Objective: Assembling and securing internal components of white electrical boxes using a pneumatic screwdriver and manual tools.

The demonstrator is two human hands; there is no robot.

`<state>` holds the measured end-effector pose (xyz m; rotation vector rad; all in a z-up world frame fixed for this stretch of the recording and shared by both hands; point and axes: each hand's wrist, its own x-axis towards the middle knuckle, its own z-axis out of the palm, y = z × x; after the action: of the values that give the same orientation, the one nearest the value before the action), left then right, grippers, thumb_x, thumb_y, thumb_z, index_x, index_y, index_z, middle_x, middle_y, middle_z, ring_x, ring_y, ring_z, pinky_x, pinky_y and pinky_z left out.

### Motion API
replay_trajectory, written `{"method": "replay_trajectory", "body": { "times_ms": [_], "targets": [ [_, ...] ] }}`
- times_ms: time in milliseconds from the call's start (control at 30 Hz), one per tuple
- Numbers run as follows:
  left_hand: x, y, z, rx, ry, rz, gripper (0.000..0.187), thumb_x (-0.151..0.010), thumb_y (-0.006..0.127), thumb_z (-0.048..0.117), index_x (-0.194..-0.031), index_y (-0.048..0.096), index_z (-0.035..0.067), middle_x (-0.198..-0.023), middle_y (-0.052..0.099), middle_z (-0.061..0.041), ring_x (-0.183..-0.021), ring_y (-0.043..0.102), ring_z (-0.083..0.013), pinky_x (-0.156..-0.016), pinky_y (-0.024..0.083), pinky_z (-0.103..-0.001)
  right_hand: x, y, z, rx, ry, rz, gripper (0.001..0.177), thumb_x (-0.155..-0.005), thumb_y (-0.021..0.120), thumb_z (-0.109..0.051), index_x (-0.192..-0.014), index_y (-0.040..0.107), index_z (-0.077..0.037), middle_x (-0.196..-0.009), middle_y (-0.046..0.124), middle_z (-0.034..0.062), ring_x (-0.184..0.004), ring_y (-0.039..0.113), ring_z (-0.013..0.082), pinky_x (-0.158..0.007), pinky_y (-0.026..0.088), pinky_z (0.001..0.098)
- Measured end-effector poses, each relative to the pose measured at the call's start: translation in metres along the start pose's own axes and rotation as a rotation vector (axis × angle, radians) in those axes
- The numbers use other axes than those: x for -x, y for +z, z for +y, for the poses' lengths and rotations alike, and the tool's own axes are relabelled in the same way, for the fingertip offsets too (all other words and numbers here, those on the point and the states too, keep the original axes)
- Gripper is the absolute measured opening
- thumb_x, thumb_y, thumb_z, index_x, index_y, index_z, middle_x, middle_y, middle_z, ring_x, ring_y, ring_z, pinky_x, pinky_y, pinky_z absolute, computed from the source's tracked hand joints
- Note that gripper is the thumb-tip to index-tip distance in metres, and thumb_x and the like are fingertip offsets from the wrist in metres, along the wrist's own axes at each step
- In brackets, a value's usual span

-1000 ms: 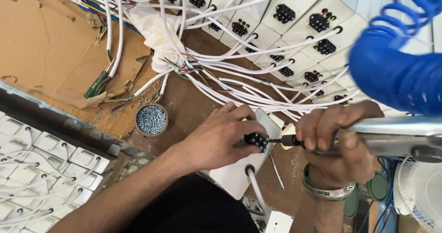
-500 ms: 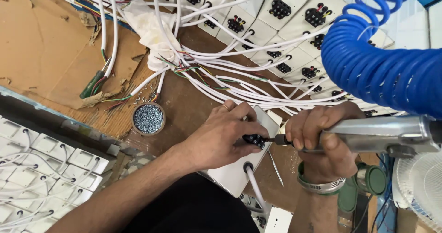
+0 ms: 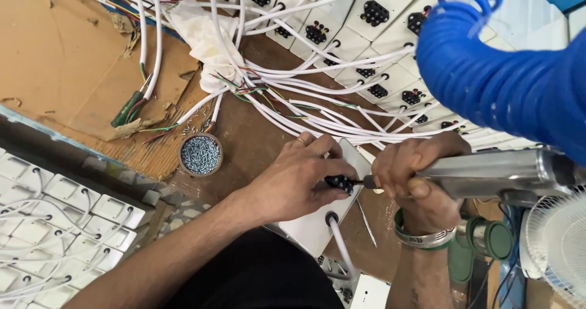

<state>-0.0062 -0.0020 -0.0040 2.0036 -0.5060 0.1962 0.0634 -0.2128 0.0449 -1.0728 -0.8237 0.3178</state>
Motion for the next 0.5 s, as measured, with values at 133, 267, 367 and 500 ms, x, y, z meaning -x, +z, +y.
{"method": "replay_trajectory", "body": {
  "times_ms": [133, 267, 367, 500],
  "targets": [
    [0.002, 0.002, -0.002, -0.019, 0.03, 0.032, 0.035, -0.076, 0.085, 0.022, -0.109, 0.075, 0.018, -0.111, 0.061, -0.005, -0.104, 0.057, -0.0262, -0.091, 0.044, -0.045, 0.004, 0.002, 0.001, 0.043, -0.025, 0.018, 0.031, -0.096, 0.081, -0.02, -0.113, 0.058, -0.009, -0.065, 0.053, 0.0048, -0.055, 0.051, 0.0153, -0.055, 0.045, 0.0331],
    [0.004, 0.003, -0.002, 0.014, -0.007, 0.01, 0.045, -0.075, 0.087, 0.022, -0.117, 0.072, 0.017, -0.116, 0.062, -0.006, -0.112, 0.057, -0.0282, -0.098, 0.046, -0.044, 0.025, -0.01, -0.014, 0.068, -0.157, 0.156, 0.024, -0.098, 0.075, -0.022, -0.109, 0.06, -0.006, -0.063, 0.052, 0.0032, -0.051, 0.051, 0.0145, -0.051, 0.047, 0.0318],
    [0.009, 0.003, 0.002, 0.137, -0.06, 0.069, 0.062, -0.076, 0.086, 0.02, -0.133, 0.061, 0.012, -0.135, 0.056, -0.013, -0.127, 0.055, -0.0344, -0.105, 0.048, -0.044, 0.064, -0.015, -0.033, 0.149, -0.204, 0.386, 0.02, -0.106, 0.069, -0.022, -0.117, 0.059, -0.009, -0.066, 0.052, 0.0032, -0.052, 0.049, 0.0112, -0.054, 0.046, 0.0289],
    [0.016, 0.005, 0.003, 0.135, -0.198, 0.076, 0.079, -0.076, 0.085, 0.02, -0.145, 0.048, 0.009, -0.147, 0.045, -0.021, -0.134, 0.049, -0.0389, -0.109, 0.044, -0.045, 0.142, -0.041, -0.019, 0.59, -0.001, 0.804, 0.029, -0.101, 0.075, -0.023, -0.113, 0.058, -0.004, -0.079, 0.061, 0.0072, -0.066, 0.059, 0.0192, -0.062, 0.051, 0.0363]
  ]
}}
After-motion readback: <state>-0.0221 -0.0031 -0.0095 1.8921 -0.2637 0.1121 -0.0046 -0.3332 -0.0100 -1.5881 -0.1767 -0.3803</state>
